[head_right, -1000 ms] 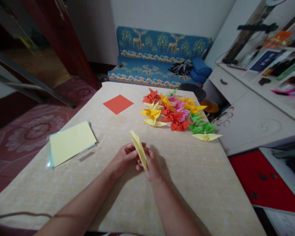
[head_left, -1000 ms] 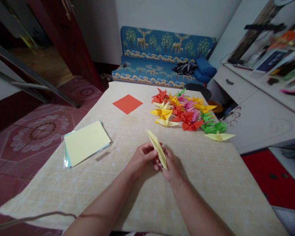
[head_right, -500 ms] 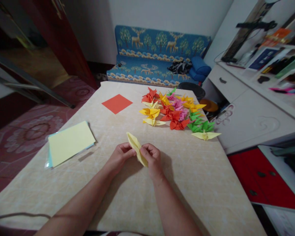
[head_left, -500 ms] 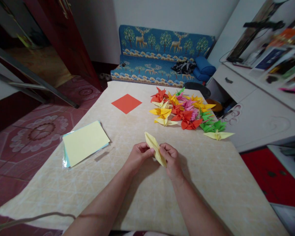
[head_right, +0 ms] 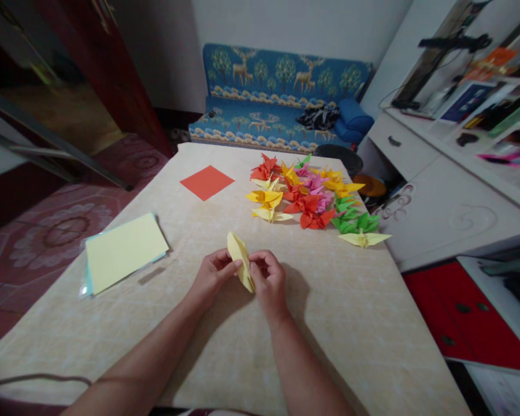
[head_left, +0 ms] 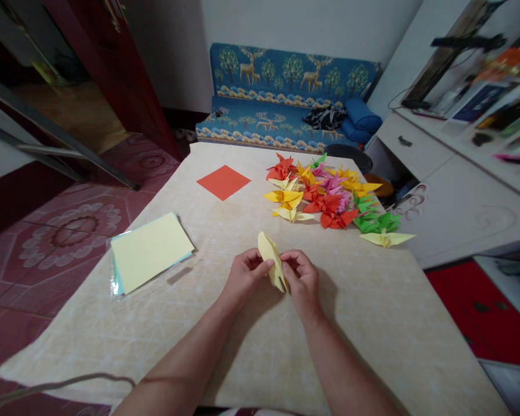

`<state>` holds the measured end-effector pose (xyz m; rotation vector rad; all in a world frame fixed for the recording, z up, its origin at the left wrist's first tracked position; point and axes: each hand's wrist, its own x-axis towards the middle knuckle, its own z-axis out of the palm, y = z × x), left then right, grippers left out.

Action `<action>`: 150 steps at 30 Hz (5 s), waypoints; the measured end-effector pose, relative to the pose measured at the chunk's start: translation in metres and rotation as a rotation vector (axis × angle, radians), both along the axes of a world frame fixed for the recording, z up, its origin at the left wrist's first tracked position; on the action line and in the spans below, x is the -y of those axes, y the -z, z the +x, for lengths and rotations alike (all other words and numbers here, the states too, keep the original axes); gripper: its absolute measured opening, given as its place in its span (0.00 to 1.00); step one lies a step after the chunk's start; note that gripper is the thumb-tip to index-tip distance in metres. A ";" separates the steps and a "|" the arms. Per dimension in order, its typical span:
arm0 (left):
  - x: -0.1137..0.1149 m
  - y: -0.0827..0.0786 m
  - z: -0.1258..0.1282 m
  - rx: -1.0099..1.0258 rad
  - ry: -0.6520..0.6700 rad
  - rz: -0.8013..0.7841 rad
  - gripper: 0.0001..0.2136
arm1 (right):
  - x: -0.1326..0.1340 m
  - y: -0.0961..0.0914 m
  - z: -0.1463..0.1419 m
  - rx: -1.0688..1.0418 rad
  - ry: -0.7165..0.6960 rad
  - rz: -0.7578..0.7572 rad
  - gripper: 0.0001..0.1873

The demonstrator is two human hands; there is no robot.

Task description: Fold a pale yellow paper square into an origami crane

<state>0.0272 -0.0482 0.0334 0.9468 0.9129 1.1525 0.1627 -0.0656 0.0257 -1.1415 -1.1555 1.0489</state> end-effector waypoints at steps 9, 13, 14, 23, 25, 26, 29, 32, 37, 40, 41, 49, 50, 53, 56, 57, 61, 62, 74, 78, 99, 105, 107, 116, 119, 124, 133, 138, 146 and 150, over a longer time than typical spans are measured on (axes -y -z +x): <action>-0.002 0.007 0.000 -0.044 -0.086 0.042 0.09 | -0.003 0.005 -0.002 0.177 0.025 0.107 0.06; -0.003 0.009 0.000 -0.045 -0.108 0.022 0.10 | -0.005 0.005 -0.003 0.227 0.040 0.155 0.08; -0.003 0.009 0.000 -0.040 -0.107 0.010 0.10 | -0.005 0.004 -0.003 0.217 0.034 0.147 0.08; -0.003 0.003 -0.001 0.096 -0.099 -0.139 0.18 | -0.007 0.009 -0.002 -0.139 0.027 -0.182 0.12; -0.003 0.004 -0.001 0.099 -0.091 -0.153 0.20 | -0.009 0.011 -0.001 -0.221 0.029 -0.201 0.18; -0.003 0.004 -0.002 0.091 -0.090 -0.159 0.21 | -0.010 0.011 0.000 -0.237 0.012 -0.210 0.21; -0.003 0.005 -0.002 0.059 -0.080 -0.168 0.20 | -0.012 0.010 0.003 -0.223 -0.054 -0.237 0.22; -0.003 0.004 -0.002 0.042 -0.063 -0.163 0.19 | -0.012 0.010 0.005 -0.171 -0.090 -0.242 0.14; -0.002 0.002 0.000 0.036 -0.070 -0.142 0.15 | -0.010 0.013 0.004 -0.093 -0.031 -0.193 0.11; -0.002 0.003 0.001 0.053 -0.039 -0.138 0.16 | -0.008 0.016 0.001 -0.096 0.045 -0.165 0.11; -0.002 0.003 0.001 0.053 -0.027 -0.138 0.16 | -0.007 0.016 0.000 -0.101 0.067 -0.158 0.10; -0.001 0.004 0.000 0.012 -0.026 -0.148 0.14 | -0.008 0.013 -0.001 -0.042 0.049 -0.170 0.12; -0.001 0.003 0.000 -0.006 -0.024 -0.152 0.13 | -0.008 0.012 -0.001 -0.025 0.030 -0.173 0.12; 0.001 0.002 -0.001 -0.065 -0.016 -0.163 0.12 | -0.007 0.011 -0.001 0.023 -0.008 -0.172 0.13; 0.002 0.002 0.000 -0.095 -0.018 -0.157 0.12 | -0.006 0.011 -0.001 0.098 0.005 -0.149 0.17; 0.002 0.002 0.001 -0.098 -0.019 -0.151 0.12 | -0.006 0.011 -0.001 0.126 0.020 -0.141 0.18; 0.001 0.003 0.003 -0.079 -0.022 -0.125 0.12 | -0.005 0.009 -0.002 0.192 0.054 -0.112 0.20; 0.001 0.003 0.003 -0.069 -0.025 -0.117 0.12 | -0.004 0.009 -0.002 0.189 0.046 -0.102 0.19; -0.001 0.005 0.004 -0.062 -0.203 -0.042 0.13 | -0.003 0.009 -0.011 0.039 -0.007 -0.123 0.13; -0.002 0.009 0.004 -0.072 -0.208 -0.032 0.13 | -0.002 0.013 -0.012 0.159 0.052 -0.062 0.12; -0.002 0.009 0.004 -0.051 -0.183 -0.056 0.11 | 0.000 0.012 -0.011 0.440 0.032 0.058 0.16; -0.002 0.007 0.005 -0.024 -0.152 -0.080 0.13 | 0.001 0.014 -0.011 0.516 -0.011 0.078 0.15; -0.001 0.005 0.006 -0.012 -0.098 -0.091 0.13 | 0.001 0.015 -0.010 0.495 -0.029 0.078 0.15; -0.003 -0.001 -0.002 -0.062 0.002 -0.091 0.15 | 0.002 0.011 -0.011 0.491 -0.104 0.090 0.16; -0.003 0.002 -0.002 -0.124 0.024 -0.066 0.15 | 0.002 0.012 -0.010 0.545 -0.099 0.122 0.12; -0.001 0.007 0.001 -0.204 0.016 0.007 0.14 | 0.002 0.012 -0.011 0.582 -0.052 0.131 0.11; 0.002 0.005 0.002 -0.032 -0.020 -0.095 0.18 | 0.003 0.008 -0.013 0.385 -0.180 0.083 0.15; 0.001 0.004 0.001 0.004 -0.079 -0.184 0.25 | 0.003 0.007 -0.013 0.263 -0.300 -0.018 0.16; -0.001 0.003 0.002 -0.010 -0.071 -0.084 0.26 | -0.001 0.007 -0.008 0.115 -0.026 -0.129 0.16; -0.001 0.000 0.003 -0.094 -0.053 -0.056 0.15 | -0.005 0.009 -0.004 0.055 0.054 -0.083 0.17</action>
